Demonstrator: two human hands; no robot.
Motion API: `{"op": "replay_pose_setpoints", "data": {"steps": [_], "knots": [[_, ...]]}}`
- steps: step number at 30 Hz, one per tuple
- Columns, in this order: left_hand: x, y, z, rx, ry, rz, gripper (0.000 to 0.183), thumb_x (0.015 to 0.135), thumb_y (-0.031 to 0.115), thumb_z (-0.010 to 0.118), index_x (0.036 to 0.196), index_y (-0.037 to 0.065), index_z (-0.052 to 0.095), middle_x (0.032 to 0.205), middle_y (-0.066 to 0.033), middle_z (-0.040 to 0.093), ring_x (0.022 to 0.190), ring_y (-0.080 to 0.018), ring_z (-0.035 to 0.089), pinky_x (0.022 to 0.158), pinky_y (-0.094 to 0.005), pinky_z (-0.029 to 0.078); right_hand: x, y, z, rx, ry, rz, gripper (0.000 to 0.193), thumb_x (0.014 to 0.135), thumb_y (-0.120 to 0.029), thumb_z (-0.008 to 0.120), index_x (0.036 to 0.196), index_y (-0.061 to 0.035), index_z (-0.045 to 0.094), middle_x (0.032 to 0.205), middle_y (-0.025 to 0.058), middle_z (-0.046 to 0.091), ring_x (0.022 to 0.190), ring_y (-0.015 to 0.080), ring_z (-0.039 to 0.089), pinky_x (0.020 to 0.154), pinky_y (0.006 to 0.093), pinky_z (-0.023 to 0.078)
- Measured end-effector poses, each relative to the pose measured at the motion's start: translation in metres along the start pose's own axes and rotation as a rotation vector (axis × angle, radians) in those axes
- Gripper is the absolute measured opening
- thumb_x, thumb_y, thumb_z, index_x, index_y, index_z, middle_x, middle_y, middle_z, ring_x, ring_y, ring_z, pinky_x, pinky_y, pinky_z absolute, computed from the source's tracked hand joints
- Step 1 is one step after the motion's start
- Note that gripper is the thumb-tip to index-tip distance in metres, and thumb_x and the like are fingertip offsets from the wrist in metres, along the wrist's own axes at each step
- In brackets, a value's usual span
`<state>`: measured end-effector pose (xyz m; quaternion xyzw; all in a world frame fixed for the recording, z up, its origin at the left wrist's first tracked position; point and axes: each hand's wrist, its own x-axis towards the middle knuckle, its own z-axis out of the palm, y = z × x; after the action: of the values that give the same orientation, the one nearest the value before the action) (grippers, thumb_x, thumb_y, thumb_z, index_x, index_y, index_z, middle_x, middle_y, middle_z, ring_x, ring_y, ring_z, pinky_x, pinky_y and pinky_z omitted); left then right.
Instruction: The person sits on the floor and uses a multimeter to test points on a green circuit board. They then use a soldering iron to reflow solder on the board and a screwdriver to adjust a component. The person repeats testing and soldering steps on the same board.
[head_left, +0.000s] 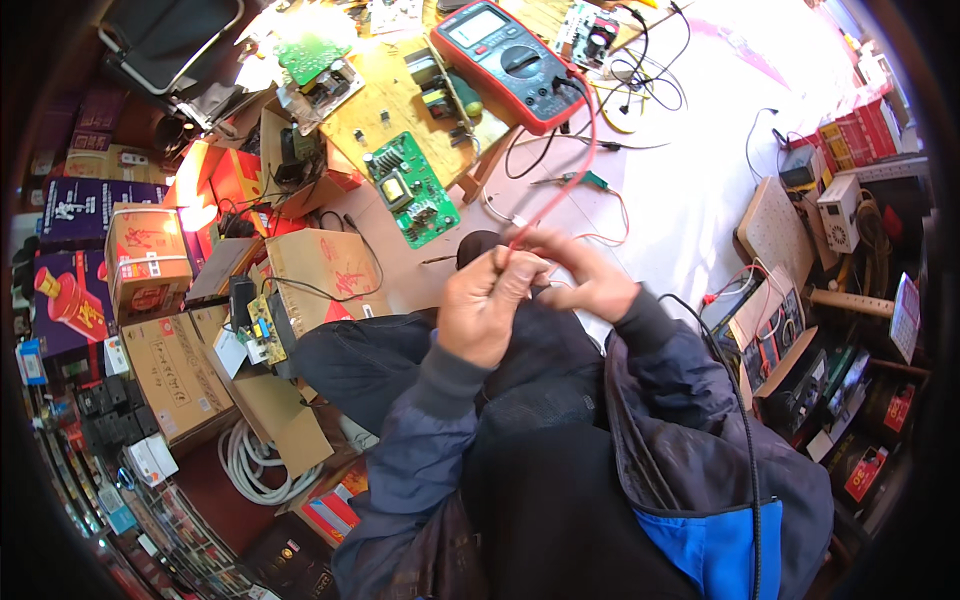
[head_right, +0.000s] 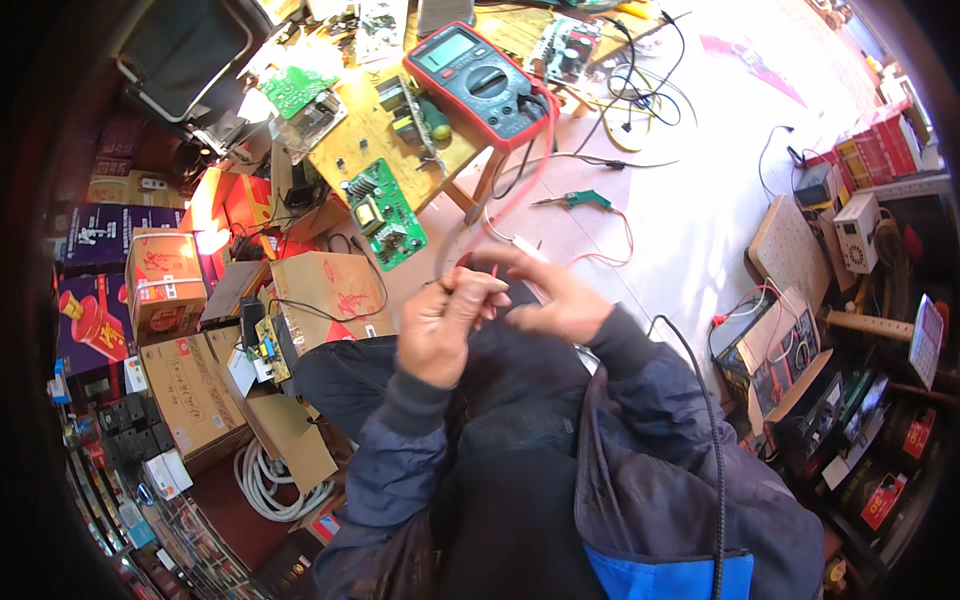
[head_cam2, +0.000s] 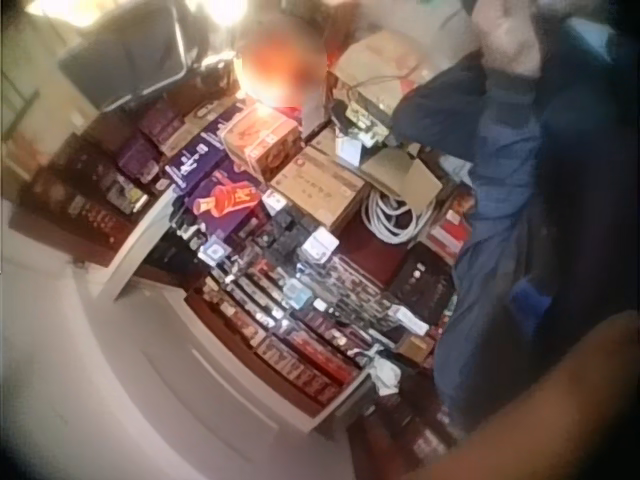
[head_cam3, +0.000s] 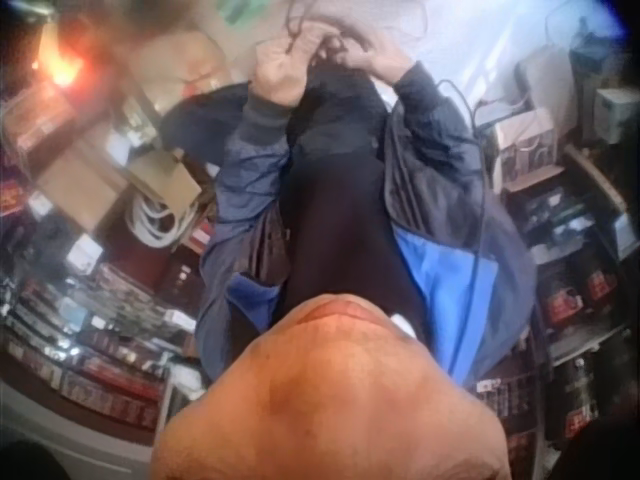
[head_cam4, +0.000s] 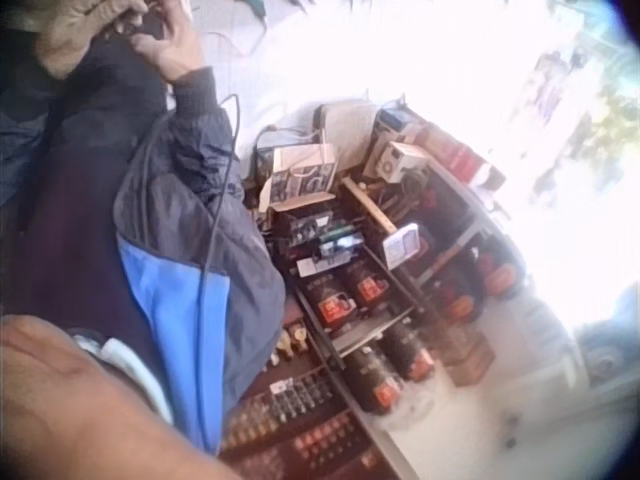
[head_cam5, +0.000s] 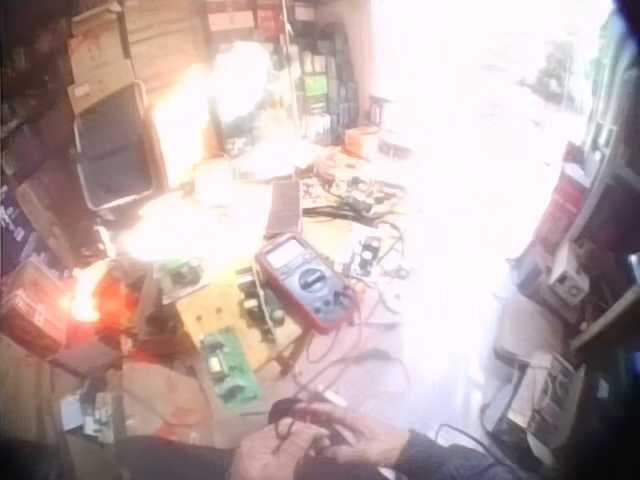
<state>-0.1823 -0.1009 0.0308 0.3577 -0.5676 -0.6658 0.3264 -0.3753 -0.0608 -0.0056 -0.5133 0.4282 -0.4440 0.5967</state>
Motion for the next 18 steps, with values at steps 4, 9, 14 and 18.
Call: {"op": "replay_pose_setpoints", "data": {"steps": [4, 9, 14, 18], "knots": [[0.013, 0.042, -0.003, -0.335, -0.047, -0.026, 0.031, 0.109, 0.027, 0.057, 0.119, 0.000, 0.068, 0.094, -0.0075, 0.071, 0.076, -0.0116, 0.065, 0.063, -0.0211, 0.049, -0.005, 0.016, 0.055, -0.127, 0.001, 0.136, 0.031, 0.096, -0.011, 0.071, 0.122, -0.0022, 0.057, 0.108, 0.0066, 0.064, 0.108, 0.0185, 0.061, 0.095, 0.0366, 0.049], [0.012, 0.040, -0.003, -0.369, 0.222, 0.072, 0.037, 0.109, 0.034, 0.056, 0.121, -0.001, 0.064, 0.102, -0.0102, 0.070, 0.077, -0.0151, 0.066, 0.063, -0.0258, 0.052, 0.001, 0.005, 0.065, 0.263, 0.131, 0.052, 0.035, 0.112, -0.030, 0.050, 0.099, 0.0007, 0.061, 0.091, 0.0094, 0.069, 0.080, 0.0163, 0.065, 0.077, 0.0310, 0.052], [-0.025, -0.013, -0.042, -0.131, 0.078, -0.236, 0.054, 0.108, 0.050, 0.051, 0.113, -0.002, 0.067, 0.095, -0.0117, 0.071, 0.080, -0.0177, 0.069, 0.066, -0.0287, 0.055, -0.007, -0.032, 0.047, 0.684, 0.302, -0.092, 0.051, 0.112, -0.046, 0.042, 0.090, -0.0032, 0.059, 0.076, 0.0117, 0.066, 0.059, 0.0126, 0.054, 0.056, 0.0251, 0.041], [-0.053, -0.059, -0.005, -0.780, -0.026, -0.818, 0.065, 0.105, 0.056, 0.048, 0.133, -0.002, 0.056, 0.110, -0.0175, 0.069, 0.089, -0.0270, 0.071, 0.069, -0.0356, 0.059, 0.002, -0.055, 0.071, 0.782, 0.380, 0.007, 0.052, 0.112, -0.046, 0.041, 0.086, -0.0041, 0.059, 0.059, 0.0055, 0.052, 0.049, 0.0127, 0.047, 0.047, 0.0274, 0.035]]}}
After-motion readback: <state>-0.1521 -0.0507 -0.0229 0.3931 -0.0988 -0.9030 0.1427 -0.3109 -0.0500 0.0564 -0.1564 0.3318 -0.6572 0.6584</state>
